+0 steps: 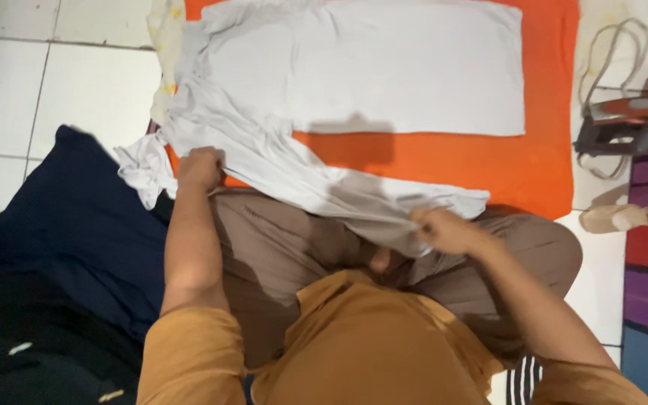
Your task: The person irons a pair of beige shorts and a white long-sleeved shirt on an orange mat. They spray water on the garments, smooth them by hand, and use an electric iron to press the fabric, then fold and set aside the finished items.
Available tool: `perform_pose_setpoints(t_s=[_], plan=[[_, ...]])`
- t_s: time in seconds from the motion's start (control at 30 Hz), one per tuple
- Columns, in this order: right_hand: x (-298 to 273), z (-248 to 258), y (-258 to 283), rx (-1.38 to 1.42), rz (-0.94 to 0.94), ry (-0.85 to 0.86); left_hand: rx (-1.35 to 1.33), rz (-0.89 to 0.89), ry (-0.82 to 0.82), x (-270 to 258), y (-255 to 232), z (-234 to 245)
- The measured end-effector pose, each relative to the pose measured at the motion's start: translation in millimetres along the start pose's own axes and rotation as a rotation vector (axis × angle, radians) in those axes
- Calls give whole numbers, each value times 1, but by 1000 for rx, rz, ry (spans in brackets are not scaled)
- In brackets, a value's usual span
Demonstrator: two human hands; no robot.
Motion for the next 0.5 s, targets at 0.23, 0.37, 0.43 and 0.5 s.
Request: perform_pose_setpoints(t_s=[0.23, 0.37, 0.43, 0.5], plan=[[-35, 105, -48, -26, -44, -449, -383, 72, -148, 26, -18, 62], [-41, 138, -58, 130, -214, -642, -341, -387, -251, 36, -31, 110], [-49, 152, -63, -105, -392, -591, -81, -272, -224, 41, -15, 124], [-56, 165, -71, -186, -470, -584, 57, -121, -314, 47, 4, 131]])
Point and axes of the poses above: each hand's wrist, its own x-axis towards the middle knuckle, its own z-axis out of the back of the hand, y = z × x, the point moved 3 cm from there along x, towards the middle knuckle, and after that the axes turned 2 degrees about -x, right-handed, at the moved point
